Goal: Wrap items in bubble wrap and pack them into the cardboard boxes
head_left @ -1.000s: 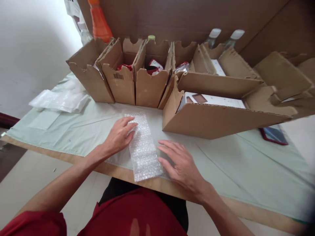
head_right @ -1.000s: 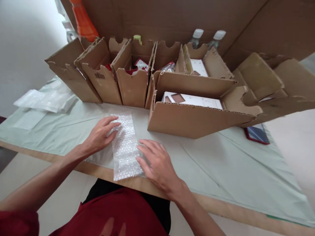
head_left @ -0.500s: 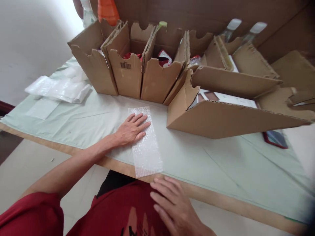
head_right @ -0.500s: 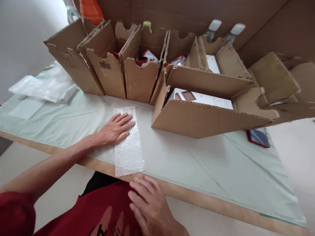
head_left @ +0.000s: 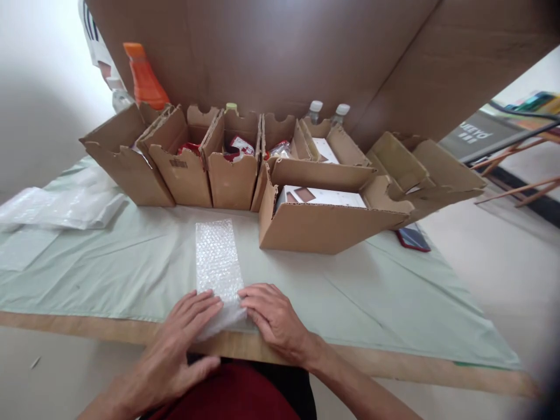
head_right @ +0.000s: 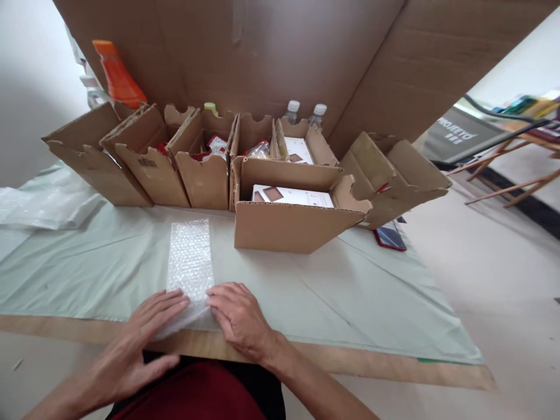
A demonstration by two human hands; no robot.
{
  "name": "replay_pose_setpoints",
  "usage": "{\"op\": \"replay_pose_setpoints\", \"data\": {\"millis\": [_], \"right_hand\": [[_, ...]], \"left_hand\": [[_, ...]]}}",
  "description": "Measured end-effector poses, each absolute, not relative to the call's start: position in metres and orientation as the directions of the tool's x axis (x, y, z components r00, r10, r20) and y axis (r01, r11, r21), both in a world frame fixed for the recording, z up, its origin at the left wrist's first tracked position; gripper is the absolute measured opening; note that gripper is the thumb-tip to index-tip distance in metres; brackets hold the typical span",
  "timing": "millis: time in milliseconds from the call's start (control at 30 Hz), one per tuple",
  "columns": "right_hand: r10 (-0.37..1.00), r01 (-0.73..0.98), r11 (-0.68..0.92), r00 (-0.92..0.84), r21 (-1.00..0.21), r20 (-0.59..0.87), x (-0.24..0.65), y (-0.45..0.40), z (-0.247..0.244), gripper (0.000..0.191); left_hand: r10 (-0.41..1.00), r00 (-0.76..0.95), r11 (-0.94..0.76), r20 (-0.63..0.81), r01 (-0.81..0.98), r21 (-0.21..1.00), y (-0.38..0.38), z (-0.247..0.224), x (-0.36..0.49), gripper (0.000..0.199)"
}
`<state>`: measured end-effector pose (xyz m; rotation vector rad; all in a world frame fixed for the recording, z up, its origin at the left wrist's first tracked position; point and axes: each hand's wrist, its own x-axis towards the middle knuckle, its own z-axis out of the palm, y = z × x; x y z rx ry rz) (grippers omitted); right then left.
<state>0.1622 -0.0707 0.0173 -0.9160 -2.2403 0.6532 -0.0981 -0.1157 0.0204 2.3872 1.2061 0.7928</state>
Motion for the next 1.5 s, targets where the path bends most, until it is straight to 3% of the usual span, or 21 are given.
{"op": "replay_pose_setpoints", "data": {"millis": [67, 133, 267, 367, 467, 600, 667, 767, 933, 1067, 1200, 1267, 1367, 1500], "right_hand": [[0.834, 0.398, 0.495, -0.467, -0.772, 0.293, 0.156, -0.072, 0.022, 0.019], [0.890, 0.390, 0.371, -0.408, -0.843, 0.203, 0.153, -0.072, 0.027, 0.019], [0.923, 0.373, 0.256, -0.368, -0.892, 0.111, 0.155, -0.073, 0.033, 0.019], [0.925, 0.385, 0.268, -0.360, -0.883, 0.124, 0.160, -0.073, 0.028, 0.017], [0.904, 0.472, 0.412, -0.321, -0.780, 0.284, 0.165, -0.071, 0.023, 0.030], [0.708, 0.579, 0.689, -0.410, -0.435, 0.575, 0.160, -0.067, 0.023, 0.031], [0.609, 0.561, 0.776, -0.544, -0.289, 0.578, 0.152, -0.065, 0.024, 0.032], [0.563, 0.518, 0.823, -0.692, -0.231, 0.452, 0.140, -0.059, 0.021, 0.028], [0.591, 0.482, 0.806, -0.690, -0.343, 0.418, 0.135, -0.052, 0.020, 0.032], [0.645, 0.405, 0.722, -0.687, -0.561, 0.334, 0.132, -0.047, 0.030, 0.031], [0.786, 0.454, 0.527, -0.582, -0.718, 0.210, 0.124, -0.036, 0.029, 0.026], [0.819, 0.506, 0.544, -0.495, -0.669, 0.292, 0.123, -0.034, 0.026, 0.024], [0.743, 0.583, 0.669, -0.494, -0.461, 0.453, 0.125, -0.038, 0.024, 0.021], [0.642, 0.551, 0.766, -0.665, -0.330, 0.381, 0.127, -0.044, 0.023, 0.024]], "left_hand": [[0.877, 0.308, -0.478, 0.370, 0.639, 0.602, -0.114, 0.017, -0.089, 0.043], [0.932, 0.148, -0.345, 0.330, 0.637, 0.690, -0.108, 0.015, -0.082, 0.031], [0.975, 0.017, -0.186, 0.220, 0.596, 0.781, -0.099, 0.014, -0.075, 0.026], [0.991, -0.027, -0.091, 0.130, 0.577, 0.812, -0.098, 0.017, -0.074, 0.030], [0.997, -0.062, -0.009, 0.054, 0.566, 0.824, -0.094, 0.018, -0.074, 0.038], [0.996, -0.069, -0.007, 0.054, 0.558, 0.830, -0.082, 0.014, -0.076, 0.051], [0.998, -0.045, -0.012, 0.047, 0.575, 0.818, -0.078, 0.011, -0.076, 0.060], [0.991, -0.040, -0.075, 0.125, 0.611, 0.788, -0.079, 0.009, -0.077, 0.063], [0.919, 0.074, -0.318, 0.388, 0.719, 0.618, -0.099, 0.019, -0.089, 0.050], [0.883, 0.229, -0.442, 0.410, 0.702, 0.559, -0.107, 0.022, -0.095, 0.027], [0.918, 0.127, -0.350, 0.377, 0.709, 0.612, -0.097, 0.018, -0.094, 0.016], [0.945, 0.057, -0.265, 0.321, 0.710, 0.653, -0.090, 0.016, -0.093, 0.017], [0.971, 0.006, -0.175, 0.237, 0.694, 0.699, -0.077, 0.013, -0.092, 0.020], [0.968, 0.028, -0.182, 0.249, 0.759, 0.625, -0.069, 0.010, -0.092, 0.023]]}}
